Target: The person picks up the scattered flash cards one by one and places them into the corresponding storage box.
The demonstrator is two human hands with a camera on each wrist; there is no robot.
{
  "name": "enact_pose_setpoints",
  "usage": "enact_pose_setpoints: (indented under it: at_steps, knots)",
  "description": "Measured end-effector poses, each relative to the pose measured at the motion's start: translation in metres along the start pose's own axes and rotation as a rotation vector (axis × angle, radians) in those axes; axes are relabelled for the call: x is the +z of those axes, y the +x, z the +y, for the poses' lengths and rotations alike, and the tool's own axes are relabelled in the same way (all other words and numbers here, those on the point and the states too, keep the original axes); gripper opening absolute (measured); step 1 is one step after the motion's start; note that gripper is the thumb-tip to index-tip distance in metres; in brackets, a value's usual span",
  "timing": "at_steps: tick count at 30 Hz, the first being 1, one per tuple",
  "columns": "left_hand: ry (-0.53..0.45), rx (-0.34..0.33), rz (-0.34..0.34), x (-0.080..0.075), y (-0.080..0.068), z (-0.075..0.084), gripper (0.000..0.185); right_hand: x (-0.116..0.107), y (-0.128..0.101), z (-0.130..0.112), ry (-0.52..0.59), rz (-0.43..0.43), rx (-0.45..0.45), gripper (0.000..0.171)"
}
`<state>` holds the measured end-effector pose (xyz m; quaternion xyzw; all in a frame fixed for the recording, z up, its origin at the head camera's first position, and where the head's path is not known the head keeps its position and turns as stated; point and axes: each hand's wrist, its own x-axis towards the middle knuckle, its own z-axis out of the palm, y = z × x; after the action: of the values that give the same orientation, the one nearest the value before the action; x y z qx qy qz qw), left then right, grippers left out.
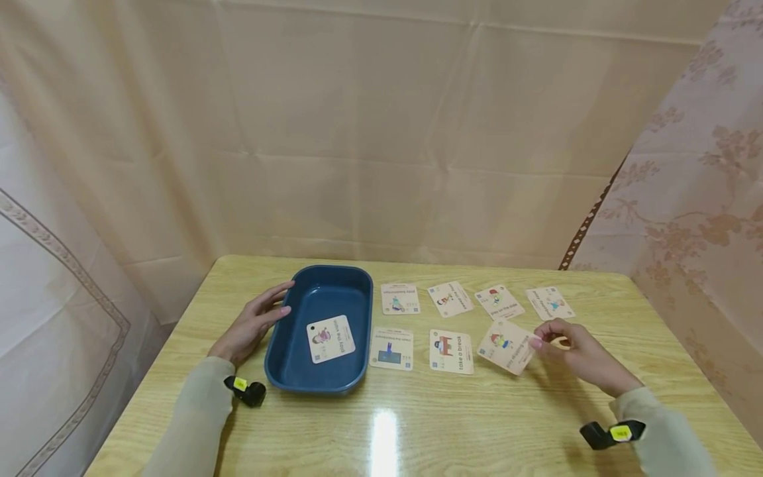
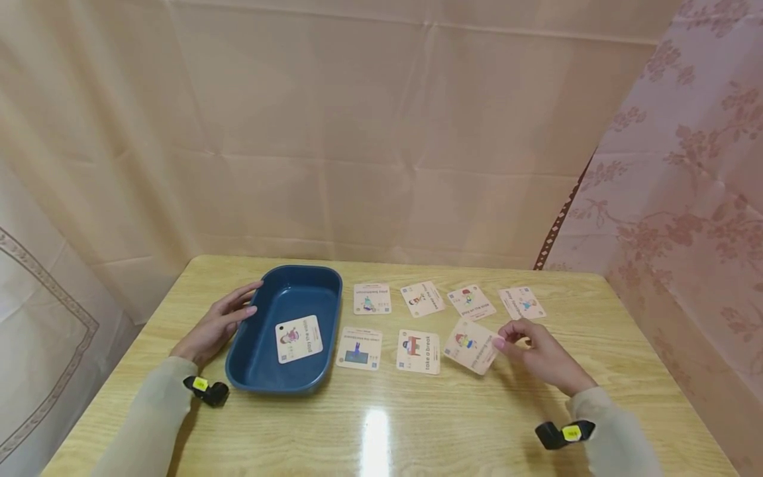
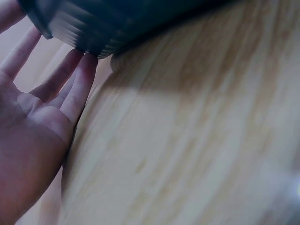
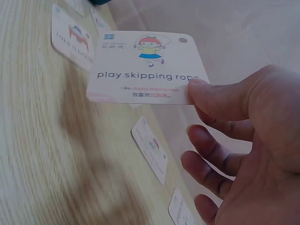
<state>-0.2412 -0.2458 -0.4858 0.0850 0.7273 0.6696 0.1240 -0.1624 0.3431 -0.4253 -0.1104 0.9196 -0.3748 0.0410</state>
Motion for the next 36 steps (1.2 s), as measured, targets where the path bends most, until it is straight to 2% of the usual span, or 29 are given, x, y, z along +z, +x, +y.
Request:
enact_pose_setpoints:
  at_steps: [8, 17, 28, 36]
  knots:
    - [0.0, 0.002, 0.001, 0.0, 0.0, 0.0, 0.06, 0.003, 0.002, -0.017, 0.072, 0.009, 0.009, 0.018]
    - [0.003, -0.005, 0.006, 0.0, -0.001, 0.0, 0.061, 0.014, 0.007, -0.034, 0.209, 0.039, 0.009, 0.024]
    - [0.011, -0.011, 0.013, 0.001, -0.001, 0.001, 0.06, 0.031, 0.016, -0.055, 0.305, 0.041, -0.011, 0.023]
    - [0.01, 0.018, -0.001, 0.001, -0.001, 0.0, 0.061, 0.046, 0.028, -0.071, 0.328, 0.032, -0.018, 0.023]
